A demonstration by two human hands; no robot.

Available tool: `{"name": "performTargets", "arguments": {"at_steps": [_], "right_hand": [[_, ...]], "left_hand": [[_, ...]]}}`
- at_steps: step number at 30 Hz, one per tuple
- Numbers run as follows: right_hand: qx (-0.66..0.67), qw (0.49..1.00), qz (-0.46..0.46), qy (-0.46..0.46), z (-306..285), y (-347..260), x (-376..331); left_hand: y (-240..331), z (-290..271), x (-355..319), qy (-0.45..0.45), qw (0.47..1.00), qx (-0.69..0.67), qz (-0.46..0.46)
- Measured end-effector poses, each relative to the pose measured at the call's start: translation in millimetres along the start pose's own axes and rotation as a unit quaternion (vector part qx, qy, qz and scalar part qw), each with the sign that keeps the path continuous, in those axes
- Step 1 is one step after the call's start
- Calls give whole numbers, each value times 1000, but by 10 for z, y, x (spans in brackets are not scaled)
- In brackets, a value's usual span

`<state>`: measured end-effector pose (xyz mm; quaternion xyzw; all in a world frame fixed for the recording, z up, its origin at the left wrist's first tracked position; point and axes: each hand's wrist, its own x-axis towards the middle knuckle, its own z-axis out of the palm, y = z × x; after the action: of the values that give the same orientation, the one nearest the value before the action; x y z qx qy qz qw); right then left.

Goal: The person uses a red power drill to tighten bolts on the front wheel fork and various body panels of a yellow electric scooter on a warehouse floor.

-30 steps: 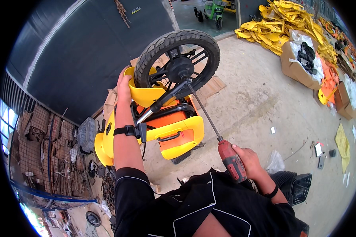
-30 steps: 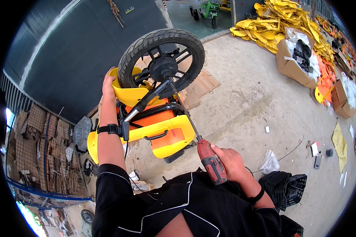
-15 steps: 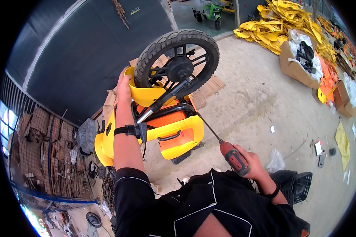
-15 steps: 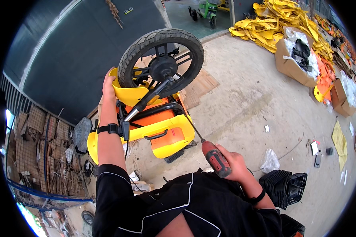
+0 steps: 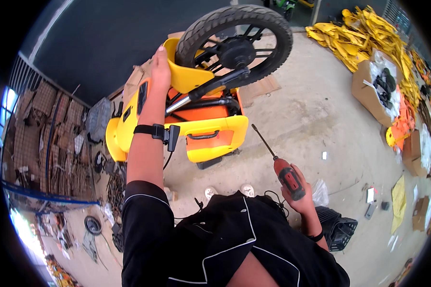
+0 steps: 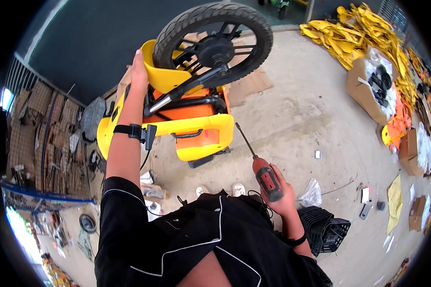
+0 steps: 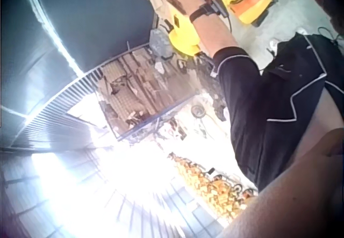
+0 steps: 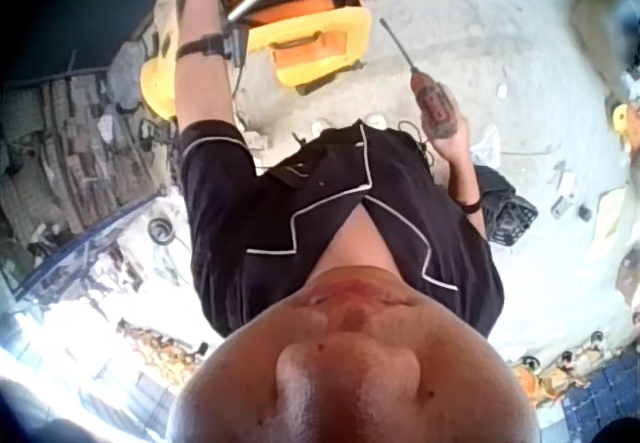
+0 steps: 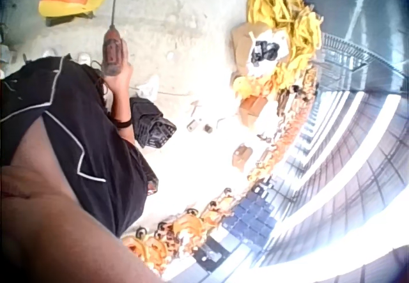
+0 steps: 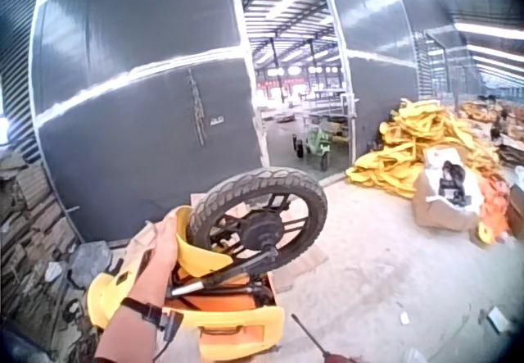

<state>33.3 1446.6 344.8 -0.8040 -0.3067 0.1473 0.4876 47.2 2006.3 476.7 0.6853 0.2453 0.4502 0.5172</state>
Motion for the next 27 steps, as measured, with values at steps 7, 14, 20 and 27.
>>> {"name": "performTargets", "arguments": {"at_steps": [7,14,20,27], "right_hand": [[-2,993,-32,-111,289,-119,212],[9,973,-50,-225,842,-119,344],[-31,938,-114,-327,1449,-465,526],[-70,882,-169,-435,2524,-1422,515]], "left_hand": [[-511,-973,-1766,-105,900,364,215],[-1839,-3856,-5494,-218,706,518,-430],[-644,-4312,-7526,-78,477,461,-744],[-2238,-4878,-8301,-169,659,466,-565]]}}
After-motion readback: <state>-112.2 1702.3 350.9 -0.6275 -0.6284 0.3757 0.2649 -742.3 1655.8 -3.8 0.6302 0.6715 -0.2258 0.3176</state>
